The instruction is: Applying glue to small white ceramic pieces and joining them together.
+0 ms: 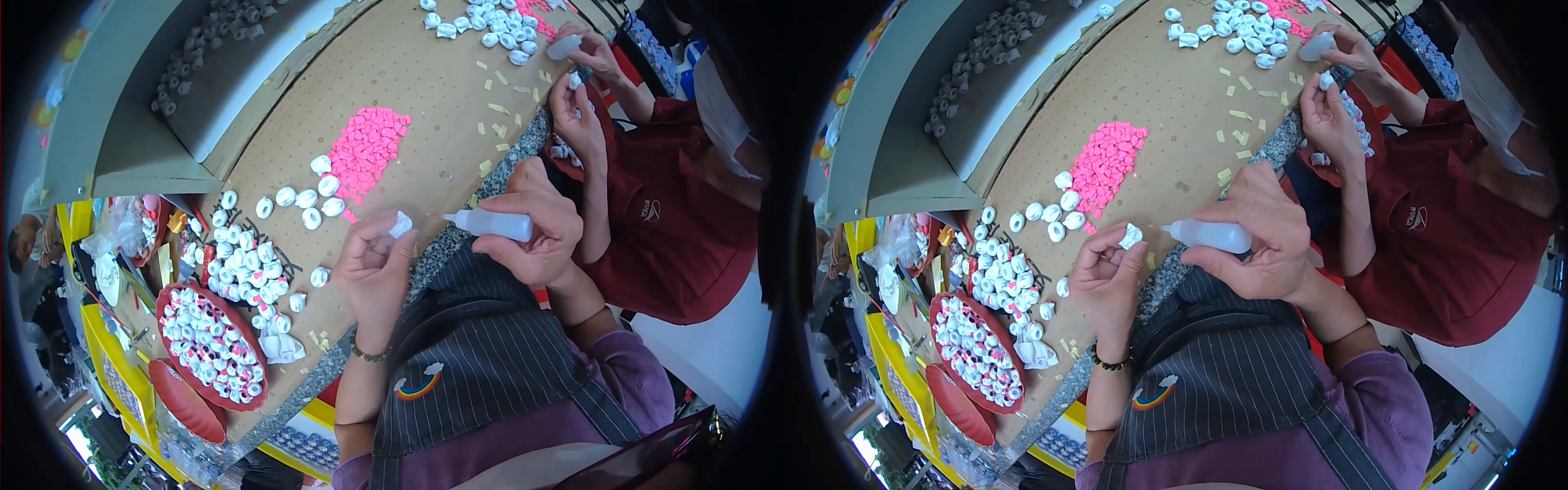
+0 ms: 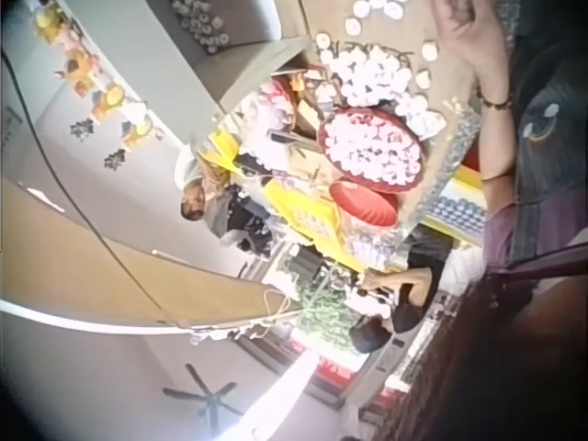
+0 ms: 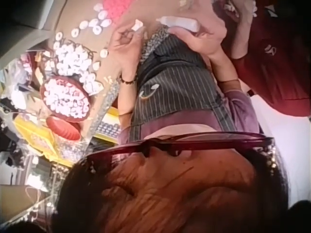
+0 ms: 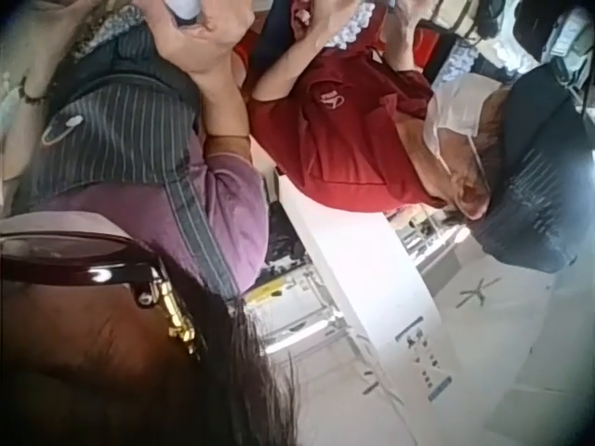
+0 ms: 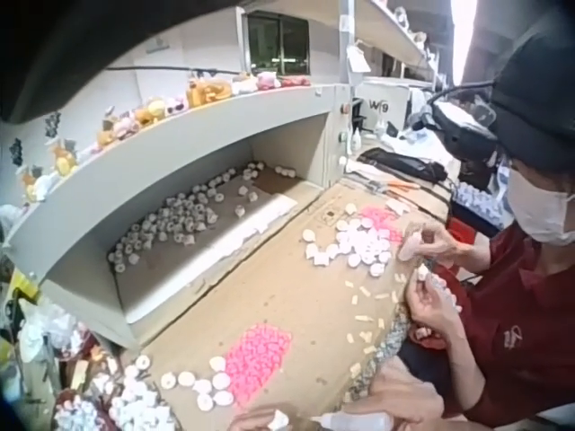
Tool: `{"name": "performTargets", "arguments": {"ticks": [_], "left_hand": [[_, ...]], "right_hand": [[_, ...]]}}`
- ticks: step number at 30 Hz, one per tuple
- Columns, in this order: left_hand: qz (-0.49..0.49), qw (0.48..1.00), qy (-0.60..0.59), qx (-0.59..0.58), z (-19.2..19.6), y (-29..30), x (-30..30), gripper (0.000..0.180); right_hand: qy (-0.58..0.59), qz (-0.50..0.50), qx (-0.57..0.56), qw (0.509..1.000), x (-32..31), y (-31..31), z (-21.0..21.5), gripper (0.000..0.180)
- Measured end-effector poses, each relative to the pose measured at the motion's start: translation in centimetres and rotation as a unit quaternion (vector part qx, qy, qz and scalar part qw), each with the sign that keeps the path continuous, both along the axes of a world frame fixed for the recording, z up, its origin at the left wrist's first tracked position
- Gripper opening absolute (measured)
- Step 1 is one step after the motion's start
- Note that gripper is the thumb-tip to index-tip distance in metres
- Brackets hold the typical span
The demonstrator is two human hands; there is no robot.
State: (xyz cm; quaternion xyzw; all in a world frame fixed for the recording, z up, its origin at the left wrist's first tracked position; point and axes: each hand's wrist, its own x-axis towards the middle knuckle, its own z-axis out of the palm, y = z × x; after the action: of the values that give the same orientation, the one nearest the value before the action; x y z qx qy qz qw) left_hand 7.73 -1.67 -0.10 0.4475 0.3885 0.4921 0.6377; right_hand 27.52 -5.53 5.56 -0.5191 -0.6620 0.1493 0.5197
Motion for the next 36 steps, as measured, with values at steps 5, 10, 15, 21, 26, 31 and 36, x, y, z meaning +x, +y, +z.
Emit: {"name": "performTargets", "arguments": {"ticks": [5,10,15,21,26,31,36], "left_hand": [[-0.011,1.000,-0.005,-0.006,0.0,0.0,0.0,0.035],[-0.020,1.000,-0.018,-0.002,0.2,0.0,-0.1,0.039],[-0.023,1.000,-0.014,-0.004,0.1,0.0,-0.1,0.039],[-0.025,1.000,-0.019,-0.004,0.2,0.0,0.0,0.040],[-0.018,1.000,-0.016,-0.007,0.1,0.0,-0.1,0.040],[-0.015,1.000,-0.010,-0.002,0.0,0.1,-0.1,0.041],[-0.014,1.000,-0.010,-0.002,0.0,0.1,-0.1,0.040]], "right_hand": [[-0.038,0.015,0.004,0.999,-0.9,-0.2,-0.1,0.037],[-0.039,0.017,0.025,0.999,-1.5,-0.1,-0.5,0.037],[-0.048,0.016,0.023,0.998,-1.8,-0.1,-1.0,0.037],[-0.052,0.008,0.028,0.998,-2.0,-0.1,-0.9,0.037],[-0.063,0.012,0.032,0.997,-1.9,-0.1,-1.0,0.037],[-0.060,0.017,0.030,0.998,-1.8,-0.1,-1.0,0.036],[-0.054,0.026,0.036,0.998,-1.9,-0.1,-0.8,0.036]]}}
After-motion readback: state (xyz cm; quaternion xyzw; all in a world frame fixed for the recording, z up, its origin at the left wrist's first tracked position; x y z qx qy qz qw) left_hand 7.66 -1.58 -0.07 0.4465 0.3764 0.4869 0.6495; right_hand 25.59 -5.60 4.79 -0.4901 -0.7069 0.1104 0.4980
